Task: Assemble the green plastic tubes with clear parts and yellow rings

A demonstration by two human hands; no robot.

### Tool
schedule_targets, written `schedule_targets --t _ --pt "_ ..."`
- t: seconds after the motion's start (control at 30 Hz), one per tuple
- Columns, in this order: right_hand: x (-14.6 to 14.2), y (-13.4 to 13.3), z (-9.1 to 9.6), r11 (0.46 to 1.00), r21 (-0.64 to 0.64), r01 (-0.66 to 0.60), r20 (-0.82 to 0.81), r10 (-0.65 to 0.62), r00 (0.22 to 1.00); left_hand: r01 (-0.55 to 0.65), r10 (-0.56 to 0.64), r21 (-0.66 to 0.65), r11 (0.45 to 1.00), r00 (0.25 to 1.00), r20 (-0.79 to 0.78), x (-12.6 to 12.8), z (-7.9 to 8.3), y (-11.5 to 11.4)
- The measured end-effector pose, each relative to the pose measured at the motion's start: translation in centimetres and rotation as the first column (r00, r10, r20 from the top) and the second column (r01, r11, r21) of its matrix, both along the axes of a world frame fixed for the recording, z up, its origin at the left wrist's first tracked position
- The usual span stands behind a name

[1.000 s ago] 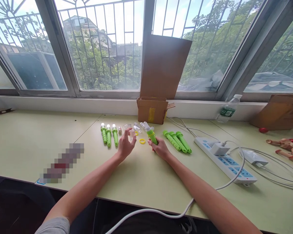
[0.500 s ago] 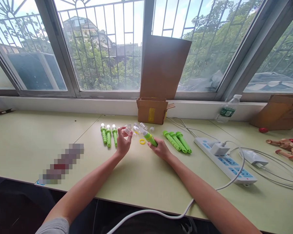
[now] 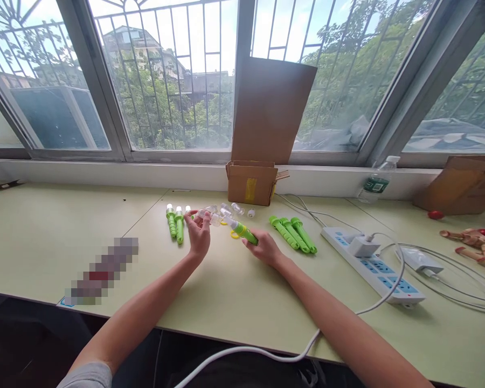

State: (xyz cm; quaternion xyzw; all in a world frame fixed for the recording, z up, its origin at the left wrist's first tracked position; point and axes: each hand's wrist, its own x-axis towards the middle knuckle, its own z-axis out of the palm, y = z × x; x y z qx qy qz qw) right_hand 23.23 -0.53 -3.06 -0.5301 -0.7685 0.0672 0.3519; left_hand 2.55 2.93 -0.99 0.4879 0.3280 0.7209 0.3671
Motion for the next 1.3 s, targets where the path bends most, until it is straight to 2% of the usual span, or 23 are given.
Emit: schedule_targets --t 0.2,0.3,0.4,0.6,0.8,0.93,1.1,1.3 --pt "-0.2 -0.1 0.1 1.000 -0.001 -0.009 0.035 0.009 0.999 0.008 -0.008 0.018 1.000 1.000 -0.017 -0.1 0.4 -0.3" --pt "-0.1 -0.1 0.0 1.000 -0.011 -0.009 0.066 0.009 0.998 0.078 -0.074 0.037 0.996 0.991 -0.113 0.2 0.0 -0.6" --pt "0.0 -0.1 -0.1 1.000 -0.013 0.018 0.121 -0.017 0.993 0.206 -0.192 0.023 0.978 0.942 -0.273 0.6 -0.7 -1.0" --pt "0.2 -0.4 -0.2 0.999 0.014 0.042 0.207 -0.044 0.977 0.226 -0.220 -0.027 0.974 0.910 -0.352 0.7 -1.1 -1.1" --pt "0.2 -0.3 -0.5 0.997 0.042 0.064 0.216 -0.072 0.974 0.286 -0.320 -0.146 0.947 0.811 -0.490 0.1 -1.4 -0.7" --pt "0.3 0.0 -0.8 0.984 0.101 0.148 0.256 -0.170 0.952 0.269 -0.332 -0.201 0.942 0.835 -0.439 0.2 -1.5 -0.5" --pt "0.6 0.2 -0.7 0.972 0.205 0.117 0.266 -0.170 0.949 0.285 -0.367 -0.271 0.919 0.869 -0.331 0.3 -1.5 -0.3" --pt "0.8 0.2 -0.6 0.982 0.168 0.091 0.274 -0.136 0.952 0.317 -0.420 -0.374 0.872 0.876 -0.236 0.2 -2.0 0.2"
